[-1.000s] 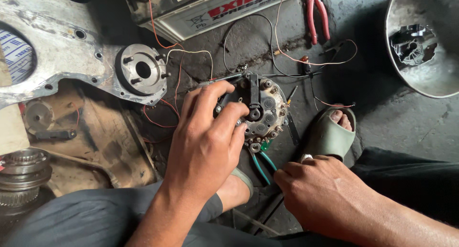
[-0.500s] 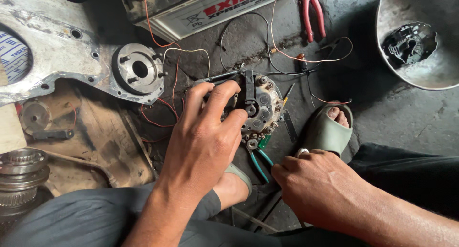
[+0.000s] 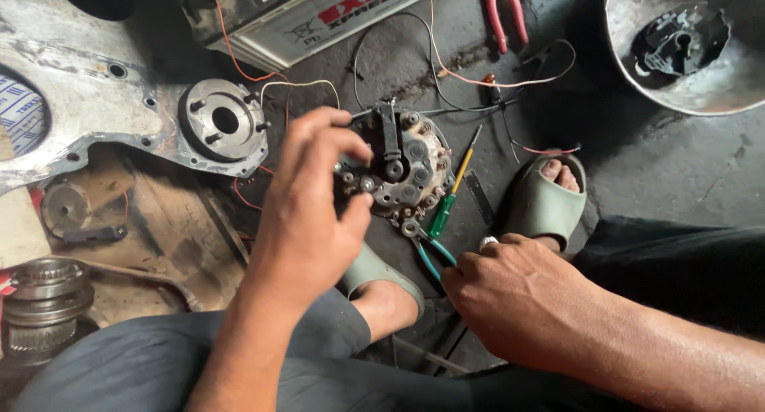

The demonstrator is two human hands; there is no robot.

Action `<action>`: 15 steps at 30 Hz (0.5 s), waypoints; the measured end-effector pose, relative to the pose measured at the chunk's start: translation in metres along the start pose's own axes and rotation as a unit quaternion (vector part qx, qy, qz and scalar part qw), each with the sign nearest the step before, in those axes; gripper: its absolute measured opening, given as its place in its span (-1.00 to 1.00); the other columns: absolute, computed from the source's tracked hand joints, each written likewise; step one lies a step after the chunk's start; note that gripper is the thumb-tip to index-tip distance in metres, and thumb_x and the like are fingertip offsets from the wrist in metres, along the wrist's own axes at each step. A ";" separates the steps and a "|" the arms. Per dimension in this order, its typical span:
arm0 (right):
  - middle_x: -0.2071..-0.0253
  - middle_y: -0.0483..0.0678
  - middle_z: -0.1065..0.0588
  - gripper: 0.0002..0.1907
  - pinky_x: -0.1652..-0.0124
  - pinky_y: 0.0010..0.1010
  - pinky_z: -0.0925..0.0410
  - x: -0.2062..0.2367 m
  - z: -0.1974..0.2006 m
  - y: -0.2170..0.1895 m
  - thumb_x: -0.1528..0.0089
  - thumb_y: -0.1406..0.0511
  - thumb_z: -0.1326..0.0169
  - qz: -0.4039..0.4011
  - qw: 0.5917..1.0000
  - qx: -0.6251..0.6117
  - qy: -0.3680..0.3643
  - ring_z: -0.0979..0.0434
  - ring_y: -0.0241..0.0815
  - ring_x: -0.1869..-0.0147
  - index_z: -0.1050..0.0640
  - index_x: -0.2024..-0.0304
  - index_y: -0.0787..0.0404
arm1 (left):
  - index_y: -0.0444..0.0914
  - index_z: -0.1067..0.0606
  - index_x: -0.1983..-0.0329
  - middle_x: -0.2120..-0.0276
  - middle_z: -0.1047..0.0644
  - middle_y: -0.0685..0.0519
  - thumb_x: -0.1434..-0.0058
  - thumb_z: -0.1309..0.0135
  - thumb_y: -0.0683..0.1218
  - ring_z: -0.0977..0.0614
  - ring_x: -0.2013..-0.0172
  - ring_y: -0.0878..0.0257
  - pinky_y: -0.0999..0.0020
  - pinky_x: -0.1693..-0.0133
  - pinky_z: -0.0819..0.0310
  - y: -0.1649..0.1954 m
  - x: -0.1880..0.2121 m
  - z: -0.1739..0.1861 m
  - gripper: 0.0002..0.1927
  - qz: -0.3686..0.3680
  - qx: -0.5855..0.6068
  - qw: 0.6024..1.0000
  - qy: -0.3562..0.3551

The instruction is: The person sits on the floor and uses a screwdriver and pliers to adjust and connect wires on a mechanical component, likely a starter motor. They connect wires to a car battery to test the component and manipulate the internal parts with their hands.

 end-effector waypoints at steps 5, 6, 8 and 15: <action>0.25 0.01 -0.53 -0.76 0.19 -0.12 -0.37 0.020 -0.020 -0.002 -0.12 0.26 -0.14 0.040 0.999 0.006 -0.025 -0.56 0.03 0.11 -0.54 0.20 0.23 | -0.26 -0.26 -0.29 -0.25 -0.36 -0.15 -0.03 -0.17 -0.36 -0.48 -0.27 0.00 0.22 -0.21 -0.52 0.009 0.011 -0.008 -0.29 0.058 0.105 0.993 0.018; 0.25 0.00 -0.53 -0.76 0.19 -0.12 -0.36 0.023 -0.025 -0.001 -0.14 0.25 -0.14 0.043 0.999 0.006 -0.018 -0.56 0.03 0.11 -0.54 0.19 0.23 | -0.26 -0.25 -0.30 -0.23 -0.37 -0.13 -0.03 -0.17 -0.34 -0.49 -0.25 0.04 0.23 -0.15 -0.56 0.012 0.013 -0.011 -0.27 0.094 0.125 0.987 0.015; 0.25 -0.01 -0.53 -0.74 0.20 -0.13 -0.36 0.031 -0.036 0.002 -0.17 0.22 -0.14 0.050 0.998 0.023 -0.011 -0.56 0.01 0.13 -0.54 0.17 0.23 | -0.25 -0.25 -0.32 -0.17 -0.42 -0.09 -0.03 -0.17 -0.33 -0.53 -0.20 0.10 0.25 -0.08 -0.60 0.018 0.016 -0.014 -0.26 0.146 0.155 0.977 0.007; 0.25 -0.01 -0.53 -0.72 0.25 -0.17 -0.35 0.050 -0.058 0.008 -0.16 0.20 -0.14 0.038 0.996 0.076 0.010 -0.56 -0.01 0.15 -0.54 0.15 0.22 | -0.28 -0.30 -0.32 -0.14 -0.47 -0.15 -0.03 -0.20 -0.32 -0.54 -0.18 -0.03 0.15 -0.20 -0.43 0.039 0.020 -0.020 -0.27 0.089 0.057 0.994 0.002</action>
Point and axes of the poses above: each hand's wrist, its own x-axis away from the middle knuckle, its own z-axis out of the back of the hand, y = z × x, the point moved 1 cm from there along -x, towards the middle knuckle
